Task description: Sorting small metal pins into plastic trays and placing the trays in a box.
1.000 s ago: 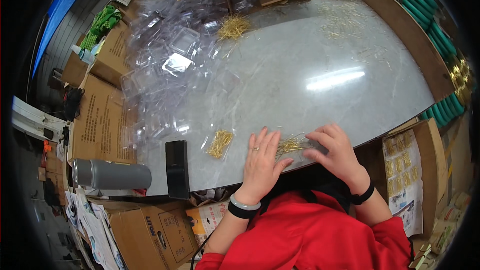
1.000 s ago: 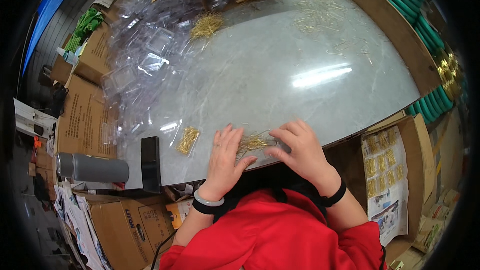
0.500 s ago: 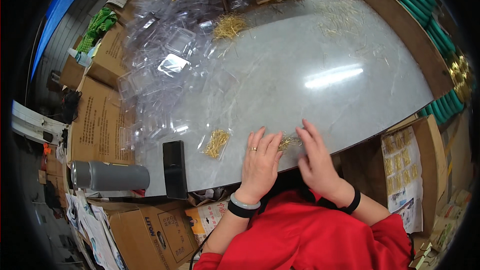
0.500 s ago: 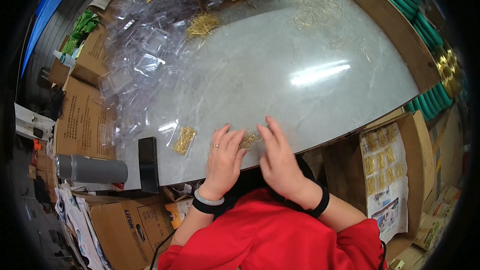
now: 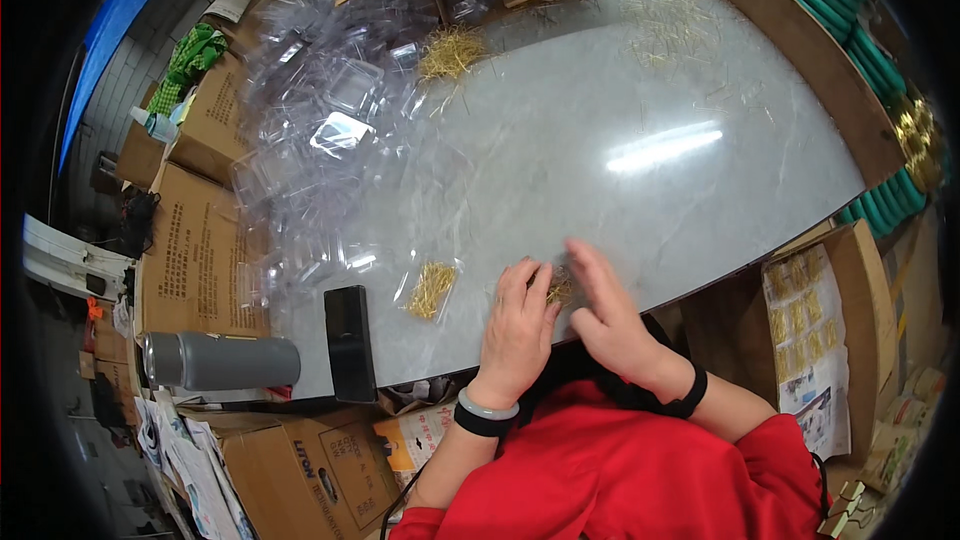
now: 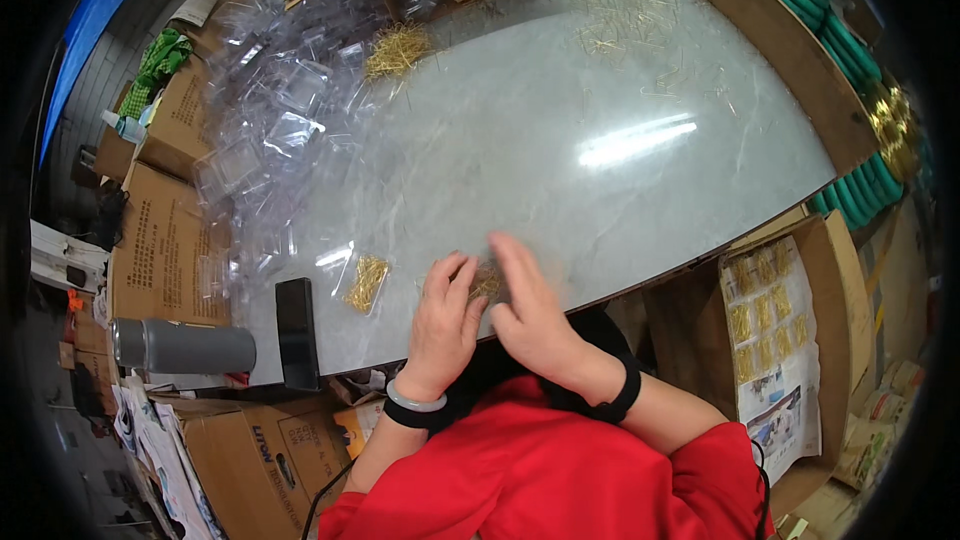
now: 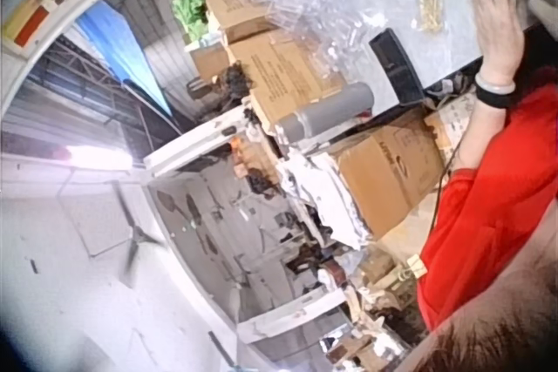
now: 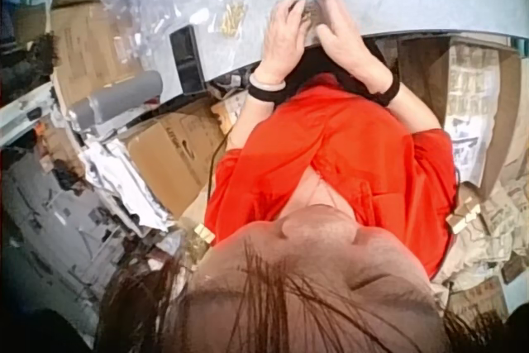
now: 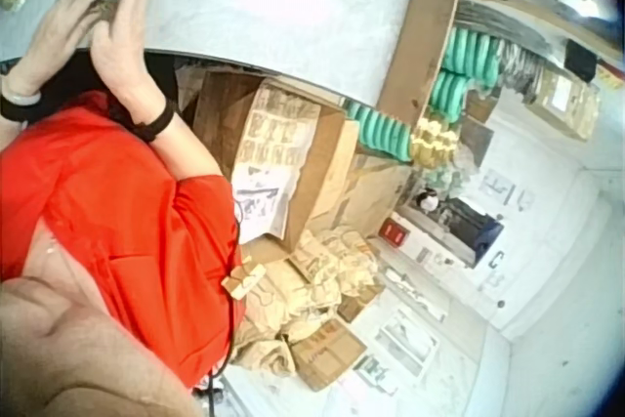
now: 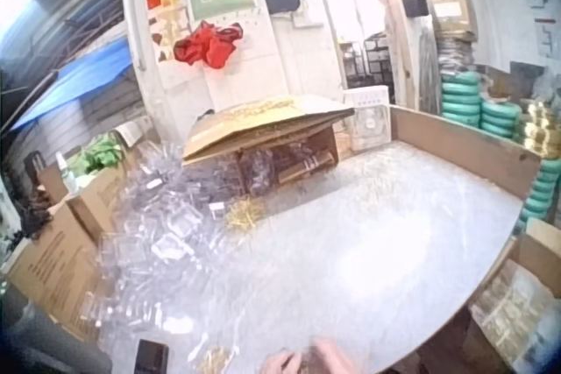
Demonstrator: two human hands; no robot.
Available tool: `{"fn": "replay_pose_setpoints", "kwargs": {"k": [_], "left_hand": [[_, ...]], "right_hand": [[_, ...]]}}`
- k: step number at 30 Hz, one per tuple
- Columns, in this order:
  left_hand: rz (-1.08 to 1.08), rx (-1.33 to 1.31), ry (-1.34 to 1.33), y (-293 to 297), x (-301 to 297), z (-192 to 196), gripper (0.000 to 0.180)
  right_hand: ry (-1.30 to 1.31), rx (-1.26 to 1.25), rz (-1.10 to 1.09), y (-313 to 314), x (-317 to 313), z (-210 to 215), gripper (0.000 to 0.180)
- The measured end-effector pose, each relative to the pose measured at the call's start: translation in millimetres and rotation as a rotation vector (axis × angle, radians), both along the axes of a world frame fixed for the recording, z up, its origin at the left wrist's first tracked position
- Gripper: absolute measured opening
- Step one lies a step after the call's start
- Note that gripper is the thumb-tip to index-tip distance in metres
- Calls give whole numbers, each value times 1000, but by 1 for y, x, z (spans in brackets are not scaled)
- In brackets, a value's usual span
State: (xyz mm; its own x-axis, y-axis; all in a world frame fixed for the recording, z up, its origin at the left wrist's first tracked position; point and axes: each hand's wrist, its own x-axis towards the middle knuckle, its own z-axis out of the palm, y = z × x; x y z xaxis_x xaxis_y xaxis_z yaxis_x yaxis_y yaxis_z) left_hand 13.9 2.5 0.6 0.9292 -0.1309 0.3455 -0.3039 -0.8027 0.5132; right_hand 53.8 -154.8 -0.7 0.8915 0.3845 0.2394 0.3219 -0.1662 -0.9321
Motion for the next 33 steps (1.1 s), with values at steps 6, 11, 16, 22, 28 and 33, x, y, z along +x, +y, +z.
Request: {"fn": "replay_pose_setpoints", "kwargs": {"k": [6,11,16,22,28,33], "left_hand": [[-13,-188,64,8,-4,0,76],[-53,-285,34,17,-7,5,86],[124,-185,33,20,-27,13,85],[272,15,60,21,-36,20,68],[224,-63,162,25,-13,19,55],[79,-401,252,17,-7,20,54]], "right_hand": [[-293,-191,106,-7,21,17,64],[-524,-435,265,-11,35,21,62],[-477,-479,321,-12,35,9,48],[-596,-413,281,-13,32,15,49],[-644,-459,328,-6,31,12,43],[-621,-442,316,-8,33,6,43]]}}
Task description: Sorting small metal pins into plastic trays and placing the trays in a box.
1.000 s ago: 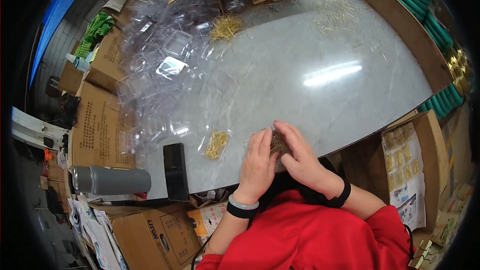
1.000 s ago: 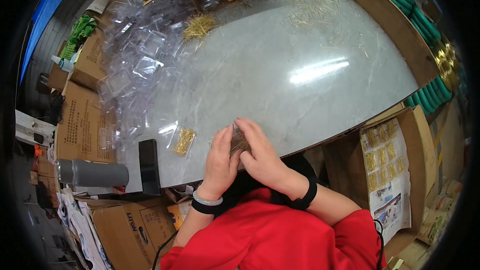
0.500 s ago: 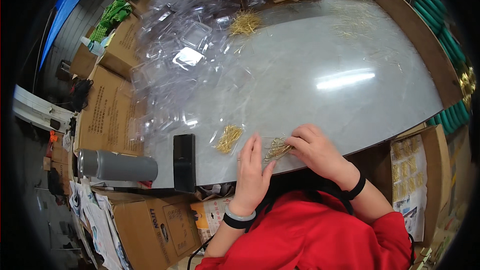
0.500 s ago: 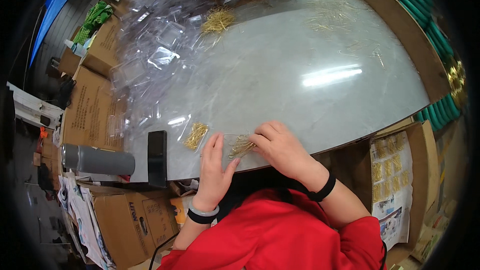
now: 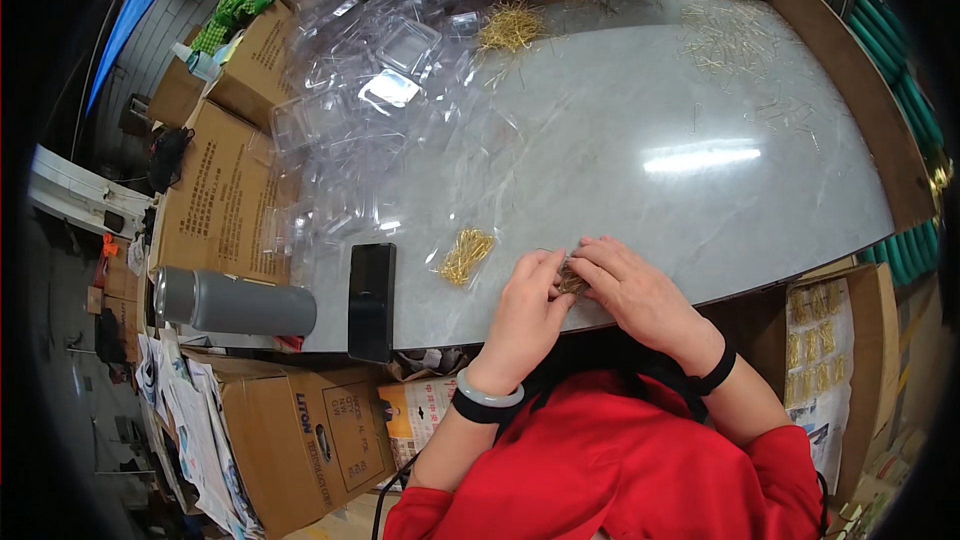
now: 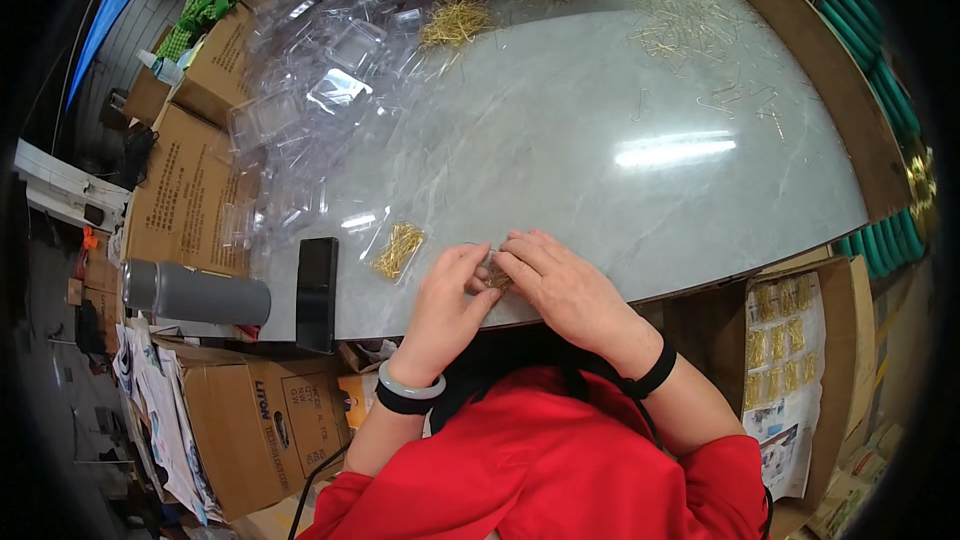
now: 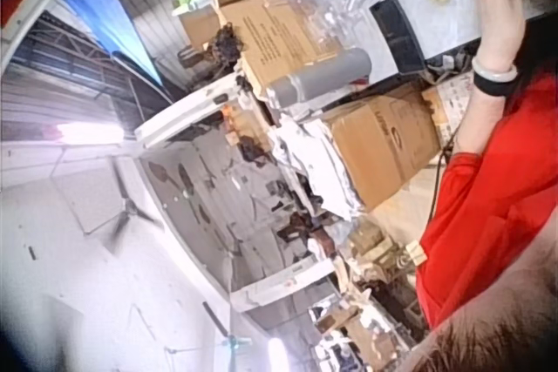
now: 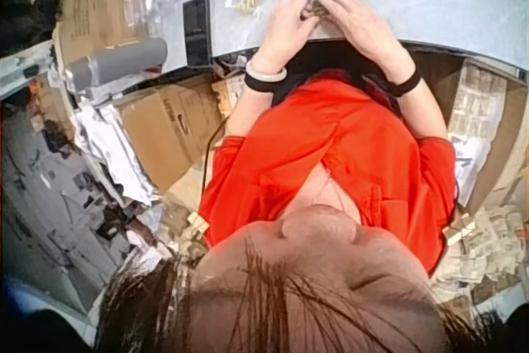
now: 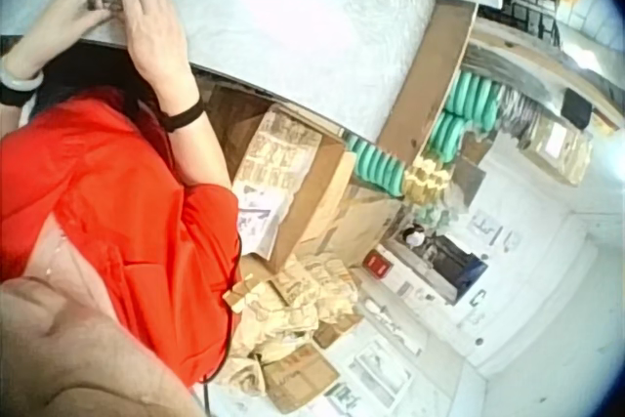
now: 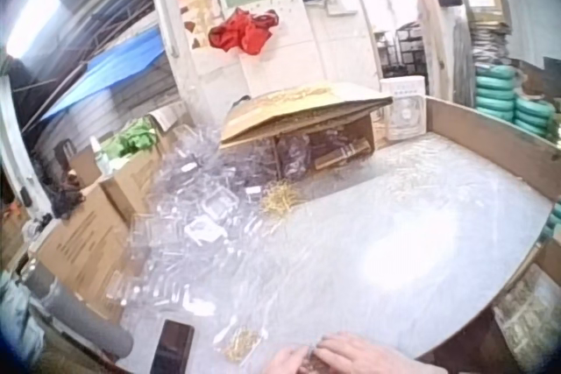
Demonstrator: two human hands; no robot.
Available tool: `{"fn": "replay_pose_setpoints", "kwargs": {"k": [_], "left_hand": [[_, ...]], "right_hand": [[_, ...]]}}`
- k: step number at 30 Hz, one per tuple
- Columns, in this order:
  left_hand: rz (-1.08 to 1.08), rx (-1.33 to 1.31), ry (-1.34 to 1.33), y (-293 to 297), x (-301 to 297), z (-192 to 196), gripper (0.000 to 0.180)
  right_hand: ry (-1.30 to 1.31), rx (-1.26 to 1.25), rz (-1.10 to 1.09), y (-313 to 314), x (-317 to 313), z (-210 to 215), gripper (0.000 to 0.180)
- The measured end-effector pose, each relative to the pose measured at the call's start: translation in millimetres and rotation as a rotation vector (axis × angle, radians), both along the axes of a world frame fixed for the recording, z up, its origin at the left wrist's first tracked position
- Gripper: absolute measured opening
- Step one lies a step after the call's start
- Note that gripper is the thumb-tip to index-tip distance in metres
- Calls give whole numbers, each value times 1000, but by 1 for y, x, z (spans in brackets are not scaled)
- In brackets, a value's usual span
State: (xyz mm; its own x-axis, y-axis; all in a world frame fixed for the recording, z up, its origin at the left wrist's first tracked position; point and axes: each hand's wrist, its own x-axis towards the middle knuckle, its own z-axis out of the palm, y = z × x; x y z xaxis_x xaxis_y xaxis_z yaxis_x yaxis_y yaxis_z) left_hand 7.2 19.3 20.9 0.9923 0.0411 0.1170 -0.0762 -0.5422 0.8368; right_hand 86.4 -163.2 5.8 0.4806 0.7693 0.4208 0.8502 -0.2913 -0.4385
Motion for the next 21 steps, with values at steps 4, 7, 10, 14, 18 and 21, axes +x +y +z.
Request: {"fn": "replay_pose_setpoints", "kwargs": {"k": [4,7,10,14,18,21], "left_hand": [[10,-28,-99,0,-9,5,56],[103,67,-49,6,-12,6,57],[82,242,-26,10,-7,1,58],[31,259,36,7,3,6,60],[42,343,-70,3,4,10,64],[-72,442,-77,6,5,1,63]], "right_hand": [[280,63,33,-5,3,6,45],[196,119,2,-9,2,16,47],[46,24,75,-13,6,13,49],[106,67,62,-13,7,10,48],[129,67,29,-13,6,10,46],[115,92,-8,-12,4,8,44]]}}
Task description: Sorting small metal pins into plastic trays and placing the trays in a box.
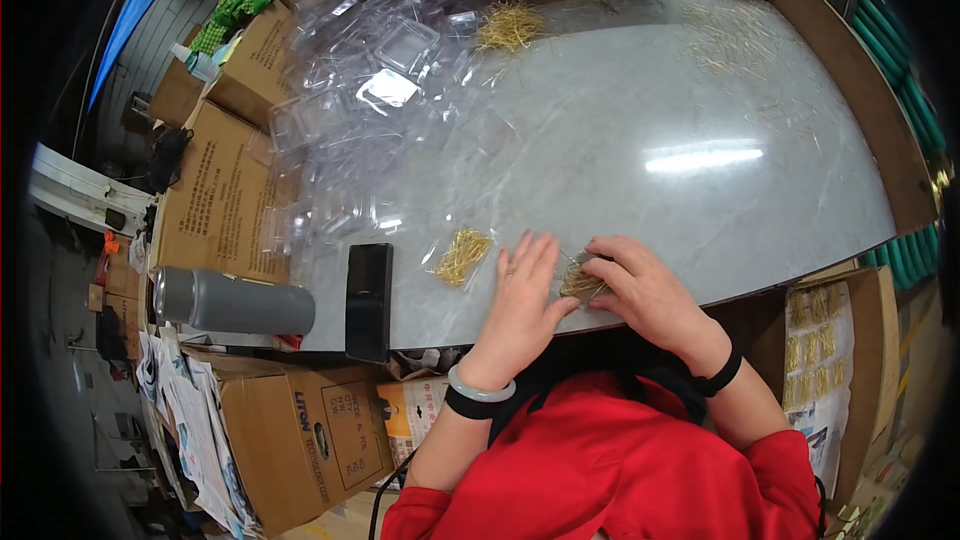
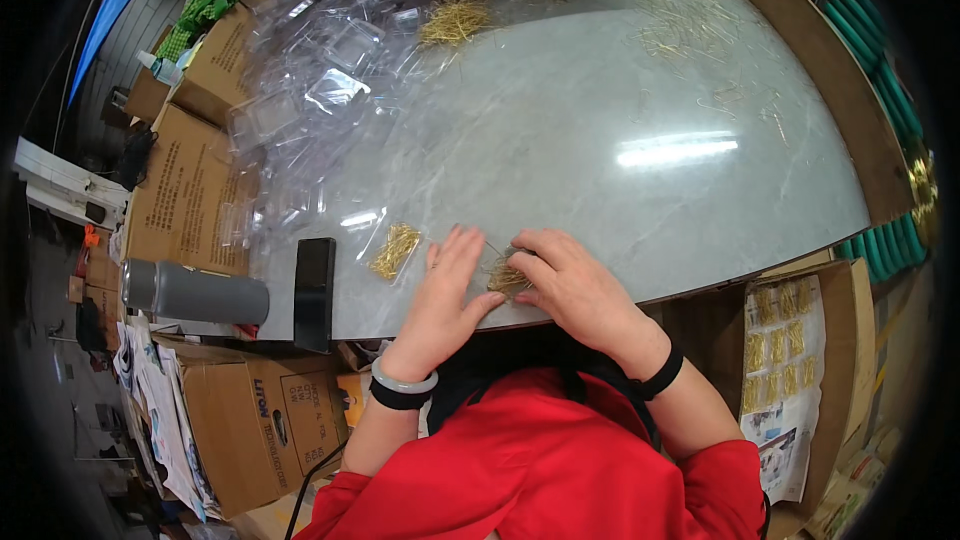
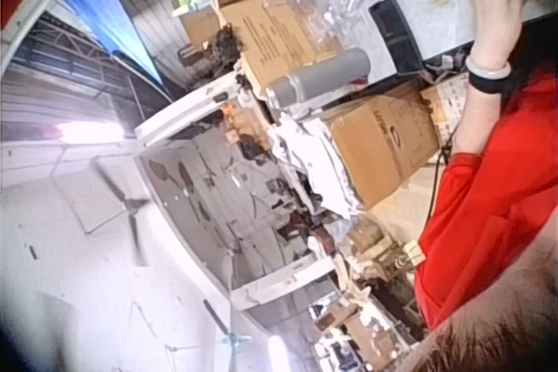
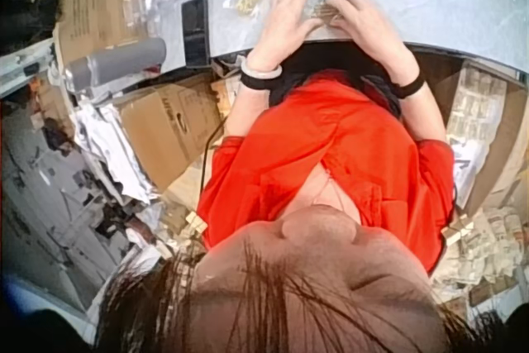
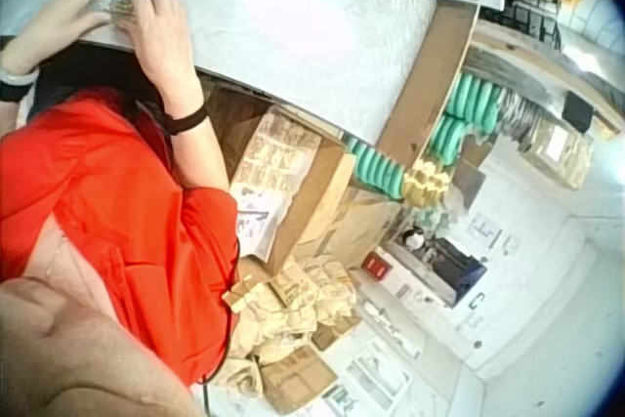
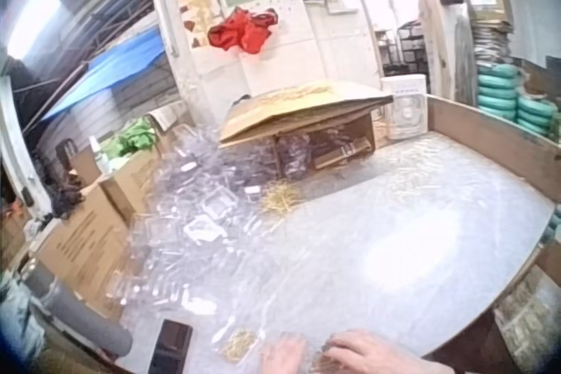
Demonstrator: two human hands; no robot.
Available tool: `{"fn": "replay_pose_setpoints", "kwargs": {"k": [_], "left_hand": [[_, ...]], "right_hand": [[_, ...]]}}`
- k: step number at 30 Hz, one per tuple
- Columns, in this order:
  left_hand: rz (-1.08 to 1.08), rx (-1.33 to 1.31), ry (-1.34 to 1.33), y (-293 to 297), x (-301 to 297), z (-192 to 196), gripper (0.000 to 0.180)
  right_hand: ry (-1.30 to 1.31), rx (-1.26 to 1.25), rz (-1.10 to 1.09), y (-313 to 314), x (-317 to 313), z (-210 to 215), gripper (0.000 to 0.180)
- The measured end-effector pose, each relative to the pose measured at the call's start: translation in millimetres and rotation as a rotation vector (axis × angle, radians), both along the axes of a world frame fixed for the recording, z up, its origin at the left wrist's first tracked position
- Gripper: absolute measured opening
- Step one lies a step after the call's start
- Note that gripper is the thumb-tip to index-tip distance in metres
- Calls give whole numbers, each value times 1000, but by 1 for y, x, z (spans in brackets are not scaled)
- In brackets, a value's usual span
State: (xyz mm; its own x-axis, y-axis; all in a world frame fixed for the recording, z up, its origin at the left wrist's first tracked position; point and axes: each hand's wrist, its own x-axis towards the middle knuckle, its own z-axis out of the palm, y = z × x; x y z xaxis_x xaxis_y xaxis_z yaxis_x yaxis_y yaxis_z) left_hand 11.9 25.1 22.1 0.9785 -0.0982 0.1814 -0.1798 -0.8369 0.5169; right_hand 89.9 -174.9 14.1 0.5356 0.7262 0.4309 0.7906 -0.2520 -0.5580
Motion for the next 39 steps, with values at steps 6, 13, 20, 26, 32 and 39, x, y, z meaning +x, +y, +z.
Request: {"fn": "replay_pose_setpoints", "kwargs": {"k": [6,13,20,26,32,39], "left_hand": [[-56,-178,-13,-25,-18,-13,67],[-68,-289,48,-34,-14,-11,76],[-7,-80,-16,-19,-19,8,71],[169,9,-27,-9,-27,6,25],[156,-75,-142,-18,-12,-2,15],[196,-341,0,-18,-13,4,28]], "right_hand": [[-32,-2,-16,0,-1,-1,48],[89,-32,35,-4,-2,-1,55],[88,45,0,-14,0,-1,52],[-20,-92,86,-13,1,-3,41],[-4,-18,59,-12,-2,0,37],[29,-5,16,-12,-3,2,37]]}}
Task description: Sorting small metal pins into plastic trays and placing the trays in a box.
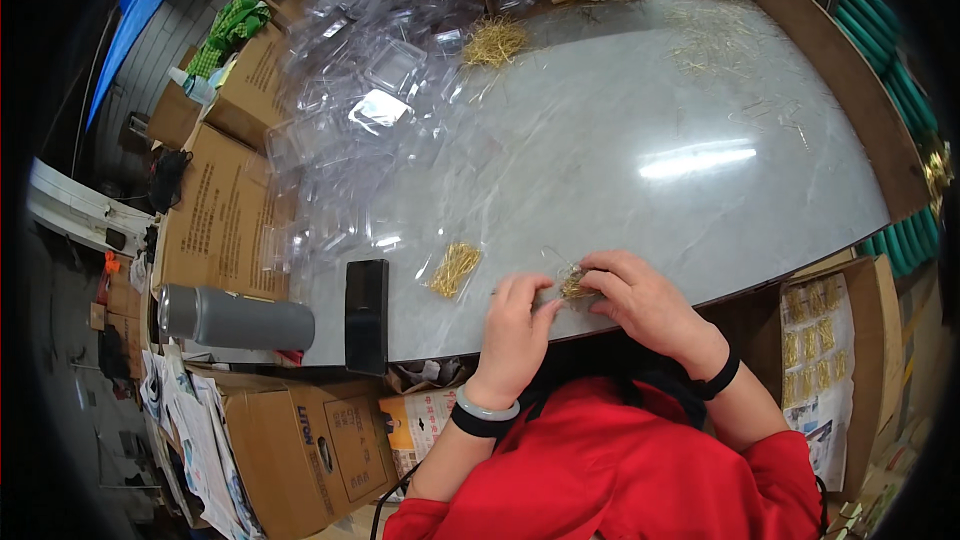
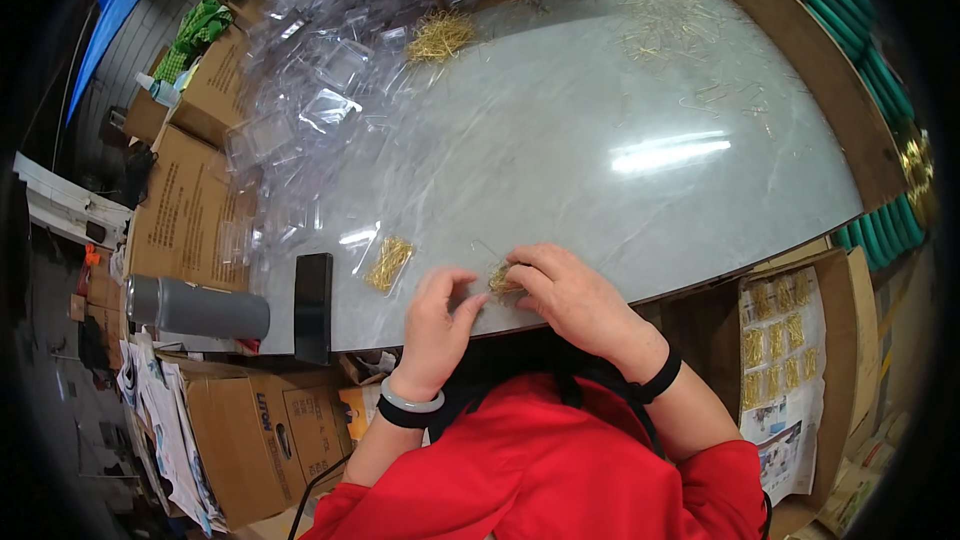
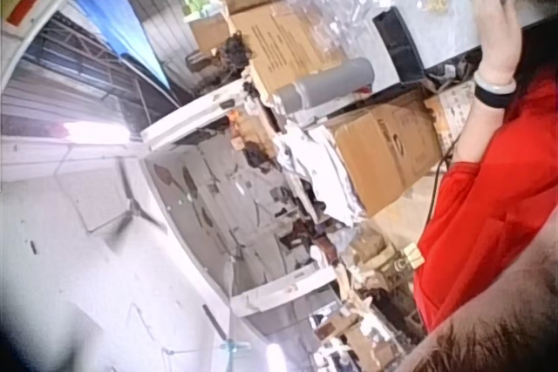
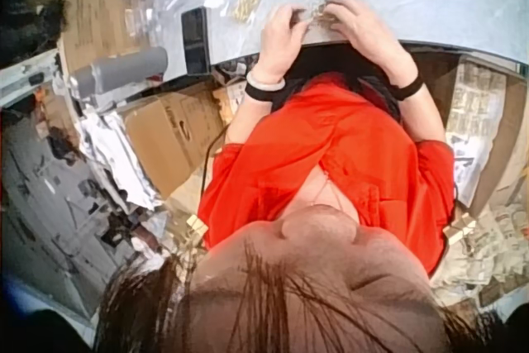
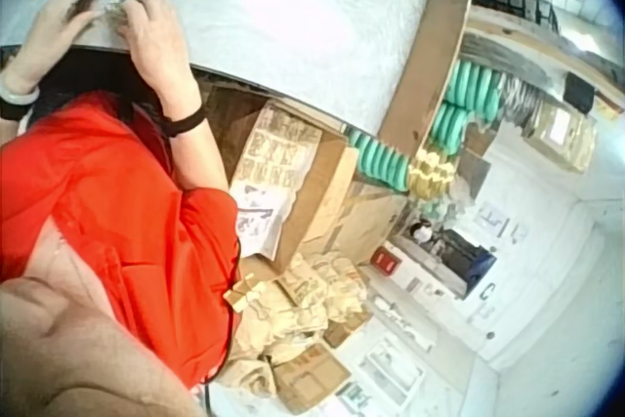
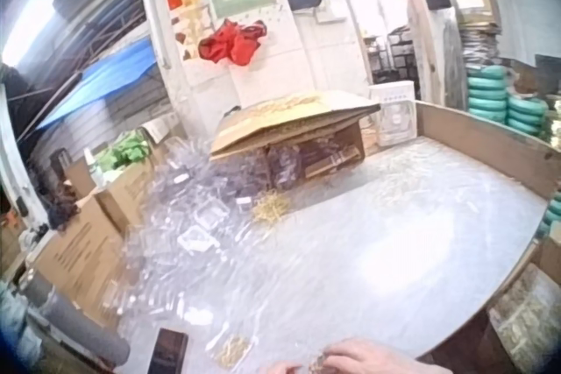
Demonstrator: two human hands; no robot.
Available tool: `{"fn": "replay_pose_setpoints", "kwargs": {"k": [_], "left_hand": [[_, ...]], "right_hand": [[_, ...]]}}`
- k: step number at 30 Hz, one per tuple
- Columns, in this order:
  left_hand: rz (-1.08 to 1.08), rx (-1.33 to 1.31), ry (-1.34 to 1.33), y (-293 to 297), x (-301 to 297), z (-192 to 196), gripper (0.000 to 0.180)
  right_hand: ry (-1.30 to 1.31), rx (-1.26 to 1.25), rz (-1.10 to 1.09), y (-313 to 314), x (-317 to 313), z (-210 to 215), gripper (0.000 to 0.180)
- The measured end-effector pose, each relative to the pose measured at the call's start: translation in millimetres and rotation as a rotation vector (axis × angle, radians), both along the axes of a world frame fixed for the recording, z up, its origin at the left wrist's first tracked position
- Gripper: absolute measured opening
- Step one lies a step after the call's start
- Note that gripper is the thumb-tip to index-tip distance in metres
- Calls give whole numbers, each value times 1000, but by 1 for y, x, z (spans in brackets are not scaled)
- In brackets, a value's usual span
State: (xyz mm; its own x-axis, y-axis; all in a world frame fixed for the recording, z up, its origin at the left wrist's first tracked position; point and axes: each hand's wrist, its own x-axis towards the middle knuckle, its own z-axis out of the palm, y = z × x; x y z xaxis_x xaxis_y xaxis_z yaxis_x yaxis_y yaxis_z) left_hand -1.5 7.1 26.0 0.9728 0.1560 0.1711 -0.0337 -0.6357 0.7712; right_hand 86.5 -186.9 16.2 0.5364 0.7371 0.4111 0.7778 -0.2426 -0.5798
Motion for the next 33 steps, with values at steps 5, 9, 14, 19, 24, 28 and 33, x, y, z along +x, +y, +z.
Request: {"fn": "replay_pose_setpoints", "kwargs": {"k": [5,9,14,19,24,28,33], "left_hand": [[-41,329,-139,2,12,-17,49],[-204,323,-43,0,17,-15,53],[-281,230,-40,-11,2,-21,57],[-272,129,-43,-24,-2,-17,73],[-307,37,6,-17,5,-15,76],[-359,218,-66,-16,10,-16,75],[-388,409,-85,-23,14,-17,65]], "right_hand": [[5,9,-15,1,-3,0,38],[42,-7,-46,-1,-3,-2,45],[53,-21,-45,-1,-3,0,55],[69,5,-9,-1,-1,4,54],[180,-23,53,-4,5,7,47],[322,251,-29,-13,1,-7,35],[477,354,-335,-17,-42,-9,40]]}}
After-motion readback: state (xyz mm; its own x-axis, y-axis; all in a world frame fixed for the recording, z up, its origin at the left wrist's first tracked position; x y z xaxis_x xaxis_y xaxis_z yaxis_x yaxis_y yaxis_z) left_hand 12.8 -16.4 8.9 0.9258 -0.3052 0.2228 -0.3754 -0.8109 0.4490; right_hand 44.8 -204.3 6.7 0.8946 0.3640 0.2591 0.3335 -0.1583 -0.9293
